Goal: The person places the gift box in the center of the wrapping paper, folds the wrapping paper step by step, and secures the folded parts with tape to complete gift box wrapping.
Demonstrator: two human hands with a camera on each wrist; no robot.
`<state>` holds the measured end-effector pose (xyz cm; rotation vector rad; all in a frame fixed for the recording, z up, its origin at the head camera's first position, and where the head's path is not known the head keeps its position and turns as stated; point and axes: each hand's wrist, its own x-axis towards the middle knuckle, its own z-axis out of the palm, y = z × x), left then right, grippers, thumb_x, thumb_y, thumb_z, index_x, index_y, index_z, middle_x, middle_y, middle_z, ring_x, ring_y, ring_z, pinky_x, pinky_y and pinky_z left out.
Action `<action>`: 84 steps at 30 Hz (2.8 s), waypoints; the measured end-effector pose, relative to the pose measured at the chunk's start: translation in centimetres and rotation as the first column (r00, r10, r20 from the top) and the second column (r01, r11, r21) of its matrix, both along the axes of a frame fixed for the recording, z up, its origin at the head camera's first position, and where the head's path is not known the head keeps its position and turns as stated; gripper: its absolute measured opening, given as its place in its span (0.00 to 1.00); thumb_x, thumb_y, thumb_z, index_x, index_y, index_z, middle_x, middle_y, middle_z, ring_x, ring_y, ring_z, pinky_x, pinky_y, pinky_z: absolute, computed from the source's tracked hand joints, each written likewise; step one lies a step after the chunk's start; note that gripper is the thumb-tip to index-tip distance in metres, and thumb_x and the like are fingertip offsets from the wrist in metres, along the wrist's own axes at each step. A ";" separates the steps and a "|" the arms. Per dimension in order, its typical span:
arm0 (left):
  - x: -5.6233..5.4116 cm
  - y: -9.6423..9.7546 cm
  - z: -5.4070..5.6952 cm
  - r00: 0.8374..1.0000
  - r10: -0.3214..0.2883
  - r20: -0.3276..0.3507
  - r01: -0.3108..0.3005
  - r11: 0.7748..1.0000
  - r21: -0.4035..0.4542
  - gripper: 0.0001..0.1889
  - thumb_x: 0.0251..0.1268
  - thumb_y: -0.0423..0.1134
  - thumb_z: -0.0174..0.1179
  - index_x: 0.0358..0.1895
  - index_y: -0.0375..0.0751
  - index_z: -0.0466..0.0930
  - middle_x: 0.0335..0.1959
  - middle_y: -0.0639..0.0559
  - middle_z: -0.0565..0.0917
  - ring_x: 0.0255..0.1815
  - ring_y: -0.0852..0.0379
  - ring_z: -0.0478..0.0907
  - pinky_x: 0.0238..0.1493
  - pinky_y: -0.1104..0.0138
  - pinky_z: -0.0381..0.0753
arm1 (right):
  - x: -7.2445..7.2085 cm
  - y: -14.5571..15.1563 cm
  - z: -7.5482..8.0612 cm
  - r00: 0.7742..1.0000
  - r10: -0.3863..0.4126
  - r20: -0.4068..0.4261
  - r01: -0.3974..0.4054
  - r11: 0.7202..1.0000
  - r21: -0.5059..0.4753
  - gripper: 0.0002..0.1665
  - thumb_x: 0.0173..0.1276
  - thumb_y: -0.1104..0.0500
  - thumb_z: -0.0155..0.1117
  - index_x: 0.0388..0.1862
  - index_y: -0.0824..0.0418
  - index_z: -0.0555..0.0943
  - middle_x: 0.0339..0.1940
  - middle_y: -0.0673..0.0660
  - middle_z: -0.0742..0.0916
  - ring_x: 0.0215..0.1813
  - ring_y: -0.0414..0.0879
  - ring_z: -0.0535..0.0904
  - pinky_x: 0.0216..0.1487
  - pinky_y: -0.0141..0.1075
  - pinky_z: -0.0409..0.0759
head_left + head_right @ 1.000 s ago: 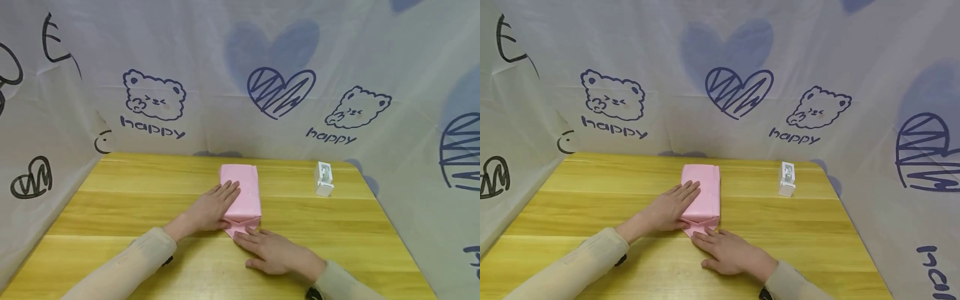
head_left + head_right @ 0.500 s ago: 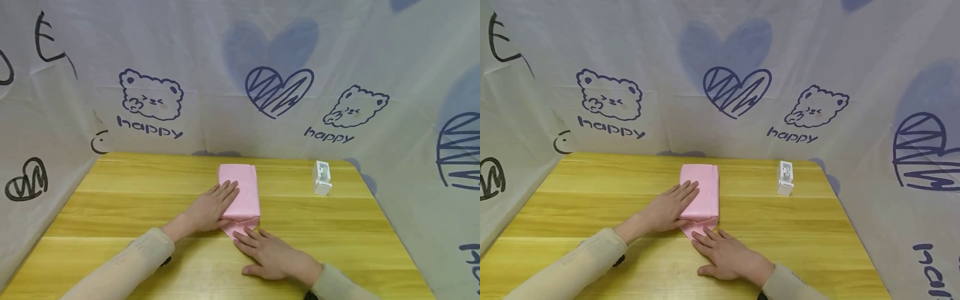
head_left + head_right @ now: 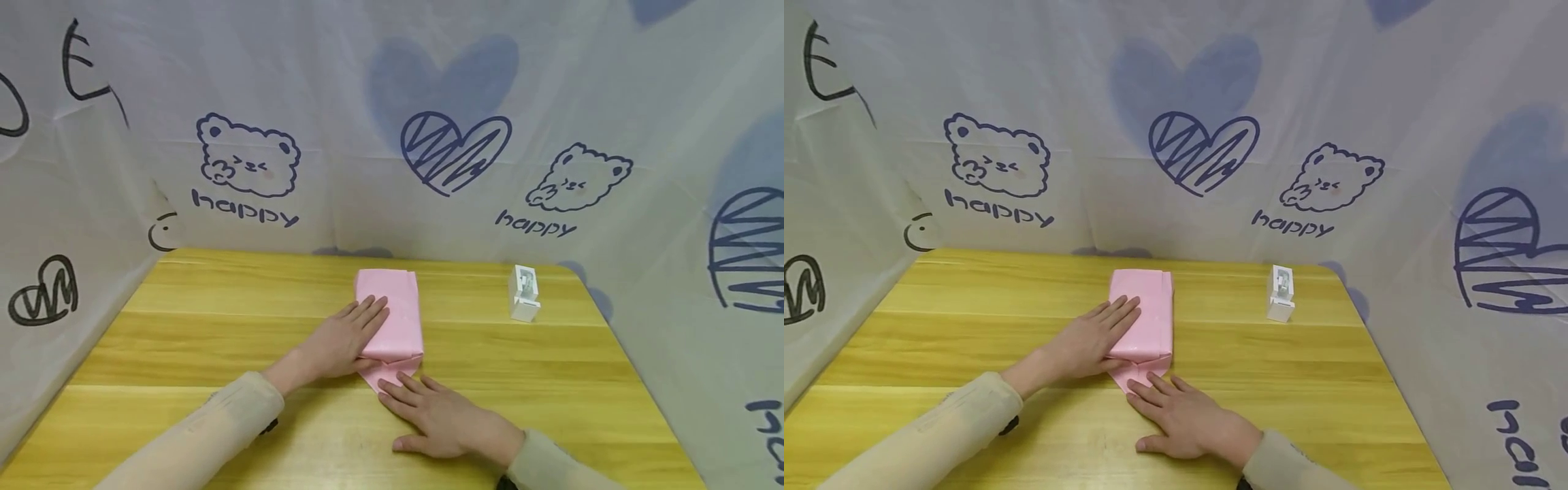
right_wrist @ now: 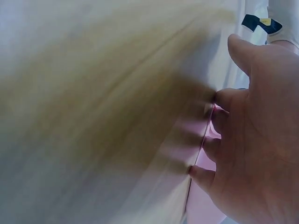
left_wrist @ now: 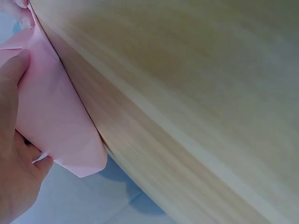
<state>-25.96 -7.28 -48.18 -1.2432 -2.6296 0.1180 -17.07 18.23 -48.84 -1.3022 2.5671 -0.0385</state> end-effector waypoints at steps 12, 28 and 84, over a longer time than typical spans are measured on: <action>0.1 -0.1 0.4 1.000 0.001 -0.002 -0.001 1.000 -0.028 0.56 0.63 0.64 0.69 0.81 0.29 0.54 0.83 0.34 0.55 0.83 0.37 0.55 0.80 0.49 0.61 | 0.1 0.0 -0.2 1.000 -0.014 -0.007 0.014 1.000 -0.008 0.45 0.80 0.28 0.41 0.86 0.50 0.56 0.87 0.46 0.55 0.86 0.52 0.50 0.82 0.58 0.56; 0.0 0.0 0.1 0.999 -0.020 -0.036 0.020 1.000 -0.020 0.57 0.60 0.66 0.69 0.80 0.28 0.57 0.82 0.32 0.58 0.81 0.36 0.58 0.78 0.49 0.64 | -1.4 1.8 0.7 0.975 -0.098 -0.198 -0.012 0.871 -0.491 0.29 0.73 0.50 0.70 0.70 0.57 0.79 0.65 0.54 0.84 0.65 0.49 0.81 0.65 0.46 0.81; 0.2 0.1 1.0 0.991 0.035 0.127 -0.025 0.997 -0.074 0.62 0.55 0.64 0.69 0.83 0.31 0.48 0.86 0.36 0.46 0.85 0.38 0.46 0.83 0.50 0.52 | -5.2 -1.2 -0.7 0.885 -0.354 -0.303 0.193 0.870 -0.453 0.40 0.75 0.41 0.62 0.74 0.64 0.70 0.77 0.63 0.70 0.78 0.60 0.63 0.80 0.52 0.62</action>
